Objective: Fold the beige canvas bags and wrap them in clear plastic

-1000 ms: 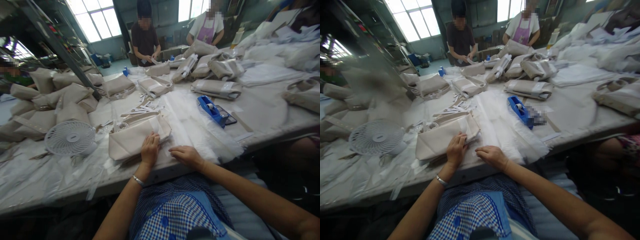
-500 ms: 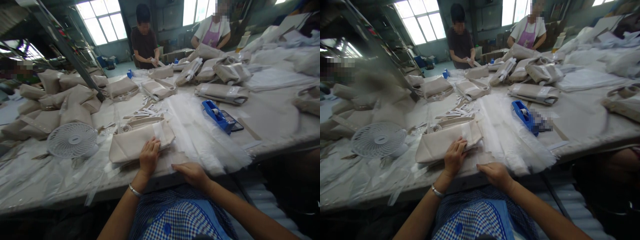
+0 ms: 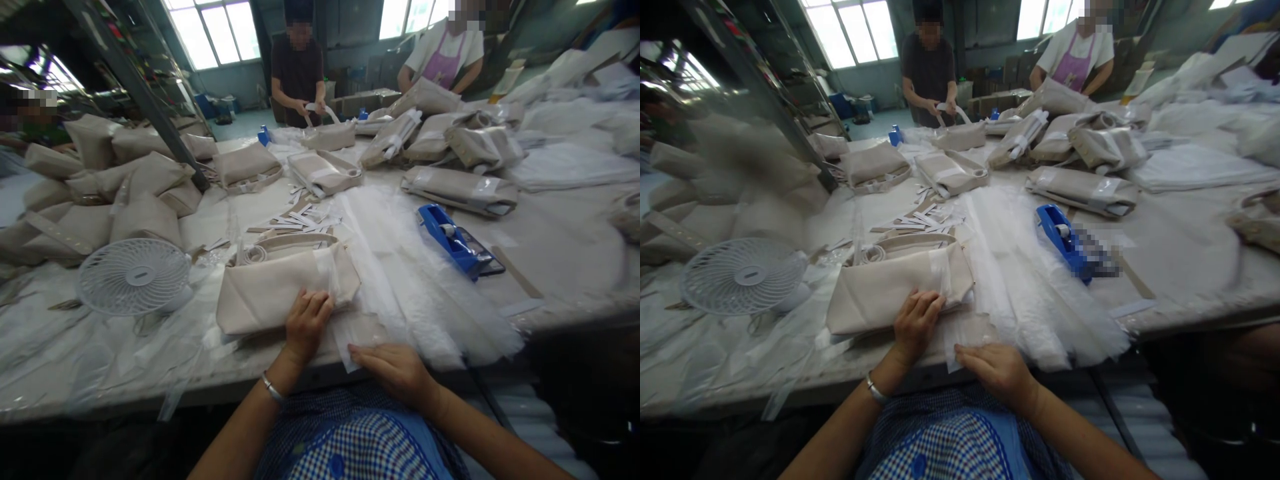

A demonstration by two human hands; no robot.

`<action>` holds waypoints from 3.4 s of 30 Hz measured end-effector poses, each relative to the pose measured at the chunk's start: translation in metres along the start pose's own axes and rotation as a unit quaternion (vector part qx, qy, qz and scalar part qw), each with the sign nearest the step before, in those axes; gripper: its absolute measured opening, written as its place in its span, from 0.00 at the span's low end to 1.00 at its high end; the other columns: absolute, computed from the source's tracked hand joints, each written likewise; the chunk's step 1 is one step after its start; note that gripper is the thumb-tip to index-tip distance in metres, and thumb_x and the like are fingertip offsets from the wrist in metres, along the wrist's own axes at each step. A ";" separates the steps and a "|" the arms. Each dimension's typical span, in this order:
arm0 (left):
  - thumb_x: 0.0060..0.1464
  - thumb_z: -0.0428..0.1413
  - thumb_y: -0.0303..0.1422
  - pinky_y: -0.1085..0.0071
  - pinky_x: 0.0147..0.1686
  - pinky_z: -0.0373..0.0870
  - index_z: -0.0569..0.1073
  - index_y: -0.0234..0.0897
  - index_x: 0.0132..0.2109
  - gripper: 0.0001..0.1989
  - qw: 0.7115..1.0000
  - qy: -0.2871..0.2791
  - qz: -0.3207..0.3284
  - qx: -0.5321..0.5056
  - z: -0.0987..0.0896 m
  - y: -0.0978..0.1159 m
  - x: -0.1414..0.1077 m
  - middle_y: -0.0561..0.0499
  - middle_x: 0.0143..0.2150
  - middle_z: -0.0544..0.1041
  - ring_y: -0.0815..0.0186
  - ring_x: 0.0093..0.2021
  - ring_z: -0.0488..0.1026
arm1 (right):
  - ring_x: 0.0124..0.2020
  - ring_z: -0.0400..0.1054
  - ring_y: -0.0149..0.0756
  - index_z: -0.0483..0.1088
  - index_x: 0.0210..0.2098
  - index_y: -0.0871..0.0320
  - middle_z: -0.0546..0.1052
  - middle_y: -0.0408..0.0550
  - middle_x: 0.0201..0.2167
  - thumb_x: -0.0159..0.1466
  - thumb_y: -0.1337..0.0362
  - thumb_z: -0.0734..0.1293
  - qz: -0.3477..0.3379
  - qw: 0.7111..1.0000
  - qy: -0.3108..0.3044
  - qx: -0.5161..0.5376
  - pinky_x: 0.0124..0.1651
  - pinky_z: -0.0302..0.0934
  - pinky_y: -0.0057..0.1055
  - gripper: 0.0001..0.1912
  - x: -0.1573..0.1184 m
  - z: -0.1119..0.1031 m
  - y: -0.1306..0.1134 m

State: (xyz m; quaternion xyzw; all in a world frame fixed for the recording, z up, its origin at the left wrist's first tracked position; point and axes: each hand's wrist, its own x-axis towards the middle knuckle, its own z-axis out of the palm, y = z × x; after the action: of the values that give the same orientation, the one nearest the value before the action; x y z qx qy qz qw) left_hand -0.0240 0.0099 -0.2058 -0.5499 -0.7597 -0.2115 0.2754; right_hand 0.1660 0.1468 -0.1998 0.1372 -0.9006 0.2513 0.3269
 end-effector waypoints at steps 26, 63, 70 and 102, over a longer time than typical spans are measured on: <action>0.63 0.51 0.21 0.54 0.62 0.69 0.68 0.34 0.60 0.20 0.998 -0.009 0.047 -0.042 -0.007 -0.010 -0.010 0.44 0.60 0.74 0.60 0.53 0.74 | 0.38 0.73 0.34 0.78 0.35 0.54 0.79 0.45 0.37 0.63 0.56 0.73 0.108 0.981 -0.130 -0.091 0.38 0.63 0.26 0.08 0.135 0.016 0.107; 0.60 0.51 0.20 0.57 0.62 0.68 0.66 0.40 0.65 0.27 0.999 0.006 0.002 -0.035 0.004 -0.007 -0.016 0.52 0.60 0.75 0.56 0.63 0.68 | 0.32 0.77 0.37 0.81 0.34 0.59 0.82 0.53 0.37 0.47 0.51 0.80 0.562 0.714 0.375 0.183 0.35 0.76 0.29 0.21 -0.025 -0.183 0.106; 0.59 0.52 0.18 0.57 0.61 0.69 0.67 0.39 0.64 0.27 0.999 0.019 0.005 -0.035 0.002 -0.006 -0.014 0.53 0.59 0.76 0.55 0.61 0.69 | 0.22 0.72 0.35 0.80 0.34 0.58 0.82 0.53 0.30 0.56 0.46 0.72 0.577 0.787 0.216 -0.041 0.27 0.71 0.33 0.20 -0.070 -0.169 0.132; 0.62 0.48 0.19 0.52 0.62 0.71 0.69 0.32 0.62 0.23 0.996 0.028 -0.007 -0.080 0.006 -0.004 -0.021 0.45 0.61 0.73 0.54 0.65 0.66 | 0.29 0.73 0.36 0.79 0.28 0.50 0.82 0.45 0.28 0.58 0.50 0.74 -0.057 0.862 -0.420 -0.278 0.27 0.48 0.29 0.12 0.214 -0.002 0.095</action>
State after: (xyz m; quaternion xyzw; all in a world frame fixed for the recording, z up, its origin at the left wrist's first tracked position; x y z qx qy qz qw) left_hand -0.0241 -0.0027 -0.2246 -0.5588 -0.7362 -0.2888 0.2497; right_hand -0.0321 0.2099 -0.0922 0.1840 -0.9757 -0.1101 -0.0439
